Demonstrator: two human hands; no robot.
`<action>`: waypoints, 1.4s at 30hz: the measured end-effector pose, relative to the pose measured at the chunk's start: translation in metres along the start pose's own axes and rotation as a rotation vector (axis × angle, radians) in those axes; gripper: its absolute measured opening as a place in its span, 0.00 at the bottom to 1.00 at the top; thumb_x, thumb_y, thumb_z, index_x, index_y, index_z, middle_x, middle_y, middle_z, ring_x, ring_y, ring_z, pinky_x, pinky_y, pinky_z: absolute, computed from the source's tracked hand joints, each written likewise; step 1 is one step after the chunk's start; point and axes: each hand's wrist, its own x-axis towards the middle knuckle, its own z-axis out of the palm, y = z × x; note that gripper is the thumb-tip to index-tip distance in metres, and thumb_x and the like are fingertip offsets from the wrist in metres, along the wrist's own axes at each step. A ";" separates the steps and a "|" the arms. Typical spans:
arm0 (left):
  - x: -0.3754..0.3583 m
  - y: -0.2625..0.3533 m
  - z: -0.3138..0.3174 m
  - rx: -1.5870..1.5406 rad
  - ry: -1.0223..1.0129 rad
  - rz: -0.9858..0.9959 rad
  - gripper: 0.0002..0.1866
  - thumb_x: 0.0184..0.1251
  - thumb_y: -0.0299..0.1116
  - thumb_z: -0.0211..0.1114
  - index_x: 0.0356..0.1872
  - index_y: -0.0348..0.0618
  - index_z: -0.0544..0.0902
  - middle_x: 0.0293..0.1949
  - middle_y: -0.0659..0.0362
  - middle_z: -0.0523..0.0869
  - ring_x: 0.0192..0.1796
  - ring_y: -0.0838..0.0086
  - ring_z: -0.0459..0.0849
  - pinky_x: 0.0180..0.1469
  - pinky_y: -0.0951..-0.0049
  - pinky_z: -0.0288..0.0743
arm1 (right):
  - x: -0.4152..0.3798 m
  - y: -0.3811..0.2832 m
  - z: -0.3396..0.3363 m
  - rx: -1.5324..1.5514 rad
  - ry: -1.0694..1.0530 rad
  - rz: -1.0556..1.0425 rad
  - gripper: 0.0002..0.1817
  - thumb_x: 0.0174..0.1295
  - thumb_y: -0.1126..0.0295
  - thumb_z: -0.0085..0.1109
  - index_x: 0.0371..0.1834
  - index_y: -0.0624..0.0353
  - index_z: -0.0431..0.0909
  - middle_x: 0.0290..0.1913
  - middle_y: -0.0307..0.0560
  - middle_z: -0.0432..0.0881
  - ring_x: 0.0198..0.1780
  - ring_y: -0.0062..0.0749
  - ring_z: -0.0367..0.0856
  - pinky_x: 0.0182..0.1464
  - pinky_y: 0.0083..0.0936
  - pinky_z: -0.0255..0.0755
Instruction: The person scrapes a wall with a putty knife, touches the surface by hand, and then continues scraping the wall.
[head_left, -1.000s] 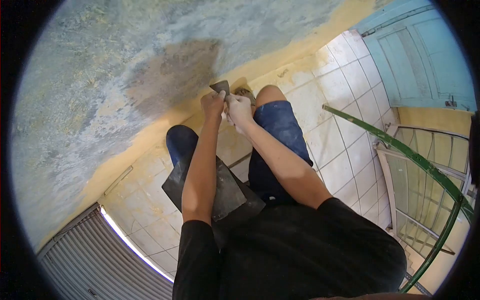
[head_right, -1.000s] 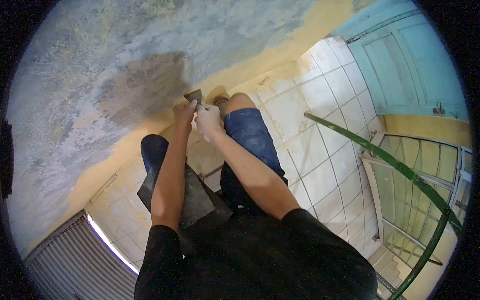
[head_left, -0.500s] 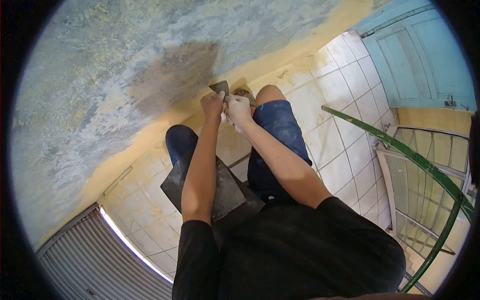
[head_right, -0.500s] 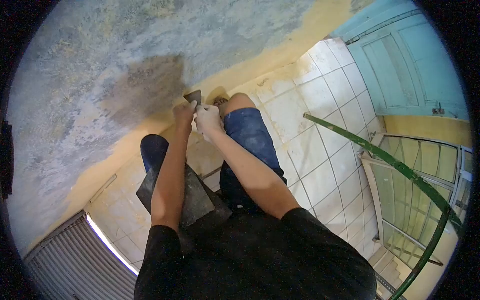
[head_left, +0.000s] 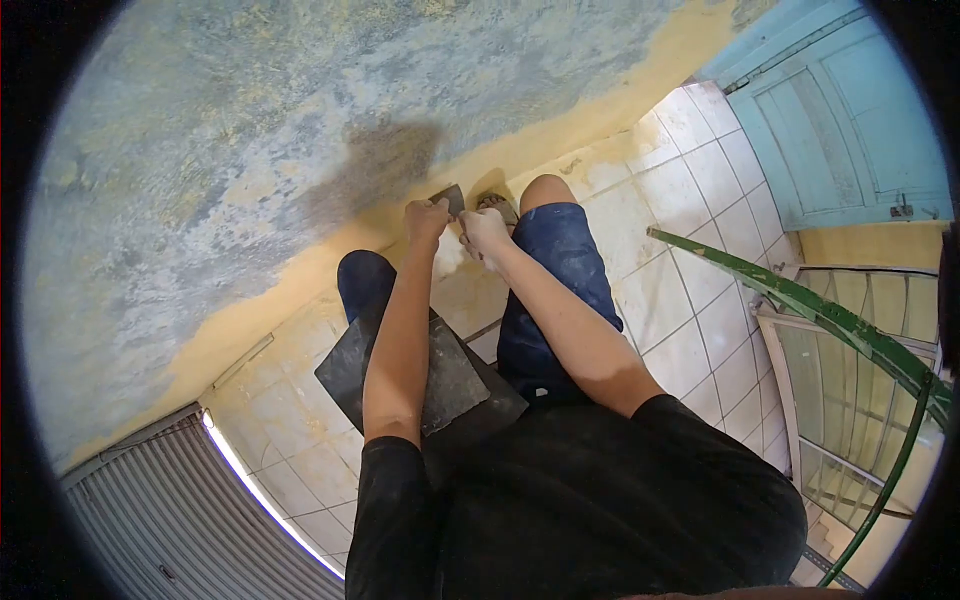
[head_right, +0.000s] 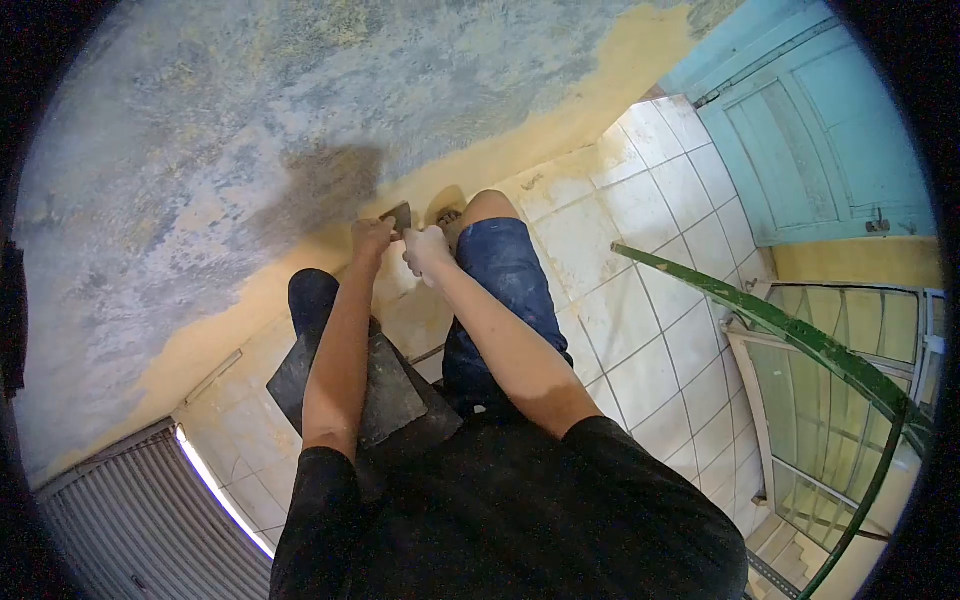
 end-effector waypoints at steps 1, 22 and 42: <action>0.007 -0.004 -0.005 0.138 0.068 0.055 0.18 0.56 0.42 0.65 0.27 0.31 0.87 0.27 0.43 0.87 0.30 0.57 0.87 0.36 0.60 0.77 | 0.004 0.004 0.001 -0.130 0.018 -0.004 0.10 0.64 0.66 0.53 0.28 0.59 0.75 0.17 0.43 0.72 0.12 0.26 0.66 0.13 0.27 0.56; -0.056 0.056 -0.084 0.244 -0.430 0.146 0.26 0.66 0.43 0.65 0.52 0.25 0.80 0.43 0.41 0.86 0.46 0.56 0.87 0.45 0.61 0.83 | -0.030 -0.009 -0.029 -1.184 0.281 -0.755 0.15 0.64 0.60 0.56 0.35 0.61 0.84 0.34 0.64 0.84 0.39 0.57 0.84 0.43 0.46 0.77; -0.028 0.069 0.006 -0.725 -0.360 -0.138 0.19 0.64 0.26 0.69 0.51 0.24 0.75 0.45 0.46 0.84 0.46 0.60 0.88 0.49 0.70 0.85 | -0.047 -0.043 -0.036 -1.394 0.285 -0.920 0.14 0.62 0.66 0.57 0.46 0.65 0.79 0.31 0.66 0.82 0.35 0.58 0.83 0.40 0.47 0.77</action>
